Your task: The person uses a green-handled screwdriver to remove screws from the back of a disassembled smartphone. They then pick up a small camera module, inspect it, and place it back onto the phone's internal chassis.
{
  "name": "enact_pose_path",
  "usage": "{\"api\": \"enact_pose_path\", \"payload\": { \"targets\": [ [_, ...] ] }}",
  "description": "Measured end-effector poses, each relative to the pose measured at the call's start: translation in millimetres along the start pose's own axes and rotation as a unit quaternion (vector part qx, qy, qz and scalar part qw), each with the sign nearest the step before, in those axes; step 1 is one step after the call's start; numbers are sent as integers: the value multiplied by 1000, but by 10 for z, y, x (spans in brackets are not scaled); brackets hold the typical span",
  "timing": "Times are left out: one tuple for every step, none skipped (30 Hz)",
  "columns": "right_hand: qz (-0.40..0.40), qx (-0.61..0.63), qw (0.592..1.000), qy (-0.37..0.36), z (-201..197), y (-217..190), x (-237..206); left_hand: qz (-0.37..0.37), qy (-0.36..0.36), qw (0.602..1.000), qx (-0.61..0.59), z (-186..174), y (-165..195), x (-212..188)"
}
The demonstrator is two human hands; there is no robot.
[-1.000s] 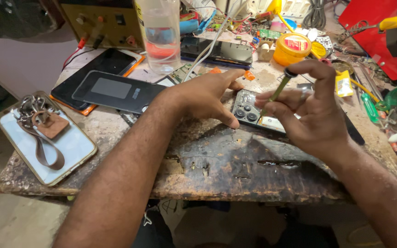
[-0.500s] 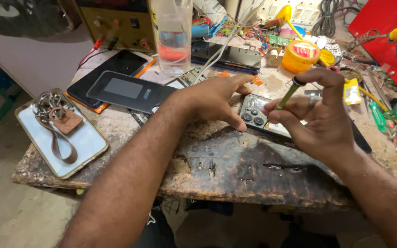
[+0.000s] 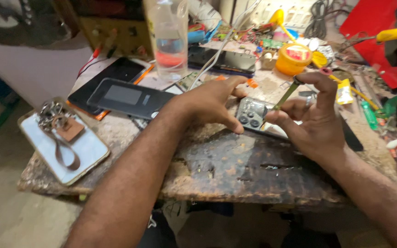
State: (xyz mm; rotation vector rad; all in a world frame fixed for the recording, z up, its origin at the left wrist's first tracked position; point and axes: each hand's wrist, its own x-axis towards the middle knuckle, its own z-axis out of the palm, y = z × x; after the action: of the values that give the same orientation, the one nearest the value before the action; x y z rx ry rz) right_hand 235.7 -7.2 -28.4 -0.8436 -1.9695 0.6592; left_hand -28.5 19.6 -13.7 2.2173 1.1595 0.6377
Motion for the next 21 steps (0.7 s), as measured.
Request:
{"api": "enact_pose_path", "payload": {
  "targets": [
    [-18, 40, 999, -11, -9, 11, 1, 3, 4, 1000, -17, -9, 1, 15],
    [-35, 82, 996, -26, -3, 21, 4, 8, 3, 1000, -14, -18, 2, 31],
    [-51, 125, 990, -44, 4, 26, 9, 8, 3, 1000, -11, -22, -1, 32],
    [-55, 118, 991, -39, 12, 23, 6, 5, 1, 1000, -11, -17, -7, 22],
    [-60, 111, 991, -34, 24, 16, 11, 6, 3, 1000, -8, -15, -11, 17],
    [-65, 105, 992, -28, 45, 3, 13, 6, 3, 1000, -3, -15, -15, 17],
    [-70, 94, 993, -26, 51, -18, 15, 8, 4, 1000, 1, -10, -13, 27],
    [-76, 83, 993, -23, 56, -42, 19, 9, 8, 1000, 10, -6, -14, 36],
    [-81, 73, 994, -21, 68, -66, 25, 10, 12, 1000, 19, -2, -17, 37],
    [-87, 55, 995, -12, 81, -88, 27, 10, 14, 999, 28, 3, -23, 32],
    [-91, 35, 995, -3, 81, -110, 24, 6, 10, 1000, 19, 7, -27, 31],
    [-96, 15, 995, 6, 76, -126, 20, 3, 7, 1000, 11, 4, -32, 37],
    [-103, -5, 995, 9, 71, -136, 12, 0, 5, 1000, 4, -3, -37, 47],
    [-111, -25, 993, 12, 71, -139, -4, 2, 4, 1000, 3, -7, -42, 53],
    [-118, -44, 992, 14, 72, -134, -30, 4, 3, 1000, 1, -7, -46, 57],
    [-124, -63, 990, 15, 74, -123, -56, 6, 3, 1000, 1, -10, -53, 61],
    [-132, -83, 988, 18, 75, -103, -70, 18, 10, 1000, 17, -17, -60, 66],
    [-140, -102, 985, 20, 77, -79, -83, 30, 18, 999, 31, -17, -67, 66],
    [-150, -112, 982, 7, 68, -53, -83, 41, 23, 998, 44, -6, -71, 62],
    [-158, -122, 980, -5, 49, -22, -57, 39, 18, 998, 35, 3, -75, 62],
    [-168, -134, 976, -16, 28, 13, -13, 39, 16, 999, 27, 4, -76, 70]
  ]
}}
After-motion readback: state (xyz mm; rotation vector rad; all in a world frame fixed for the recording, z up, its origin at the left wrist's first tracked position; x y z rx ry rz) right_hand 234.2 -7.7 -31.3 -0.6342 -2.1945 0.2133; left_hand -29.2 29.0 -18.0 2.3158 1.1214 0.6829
